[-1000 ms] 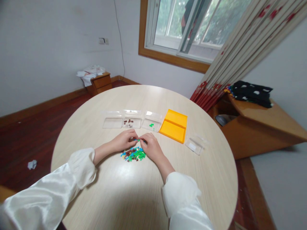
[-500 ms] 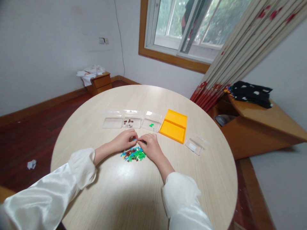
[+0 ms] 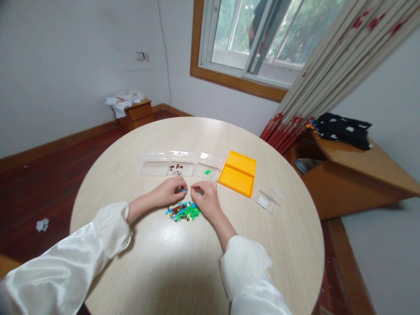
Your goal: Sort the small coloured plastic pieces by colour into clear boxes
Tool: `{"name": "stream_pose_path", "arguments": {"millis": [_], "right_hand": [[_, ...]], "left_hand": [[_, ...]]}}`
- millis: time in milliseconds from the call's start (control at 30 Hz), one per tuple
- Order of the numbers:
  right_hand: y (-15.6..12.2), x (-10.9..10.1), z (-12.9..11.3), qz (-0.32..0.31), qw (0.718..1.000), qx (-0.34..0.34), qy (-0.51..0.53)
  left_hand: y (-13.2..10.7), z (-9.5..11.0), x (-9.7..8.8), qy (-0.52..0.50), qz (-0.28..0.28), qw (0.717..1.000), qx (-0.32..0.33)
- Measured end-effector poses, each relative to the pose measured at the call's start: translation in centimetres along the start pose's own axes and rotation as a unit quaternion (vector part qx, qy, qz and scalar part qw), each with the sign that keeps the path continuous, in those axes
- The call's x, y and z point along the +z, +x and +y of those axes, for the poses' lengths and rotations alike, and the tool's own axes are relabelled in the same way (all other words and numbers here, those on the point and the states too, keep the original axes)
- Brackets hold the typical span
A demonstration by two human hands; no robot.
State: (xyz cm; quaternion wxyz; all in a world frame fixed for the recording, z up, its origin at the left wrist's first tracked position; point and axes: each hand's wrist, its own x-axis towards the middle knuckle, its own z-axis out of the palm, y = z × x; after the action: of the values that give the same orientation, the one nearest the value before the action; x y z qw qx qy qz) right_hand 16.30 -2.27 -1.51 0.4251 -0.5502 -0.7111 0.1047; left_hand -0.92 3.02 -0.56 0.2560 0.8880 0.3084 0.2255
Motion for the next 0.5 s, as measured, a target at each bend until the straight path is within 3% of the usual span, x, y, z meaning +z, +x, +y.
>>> {"name": "stream_pose_path", "arguments": {"millis": [200, 500], "right_hand": [[0.9, -0.7, 1.6, 0.158, 0.987, 0.035, 0.015], [2.4, -1.1, 4.0, 0.251, 0.964, 0.082, -0.022]], "left_hand": [[-0.1, 0.1, 0.0, -0.003, -0.022, 1.000, 0.013], [-0.1, -0.1, 0.1, -0.003, -0.024, 1.000, 0.017]]}}
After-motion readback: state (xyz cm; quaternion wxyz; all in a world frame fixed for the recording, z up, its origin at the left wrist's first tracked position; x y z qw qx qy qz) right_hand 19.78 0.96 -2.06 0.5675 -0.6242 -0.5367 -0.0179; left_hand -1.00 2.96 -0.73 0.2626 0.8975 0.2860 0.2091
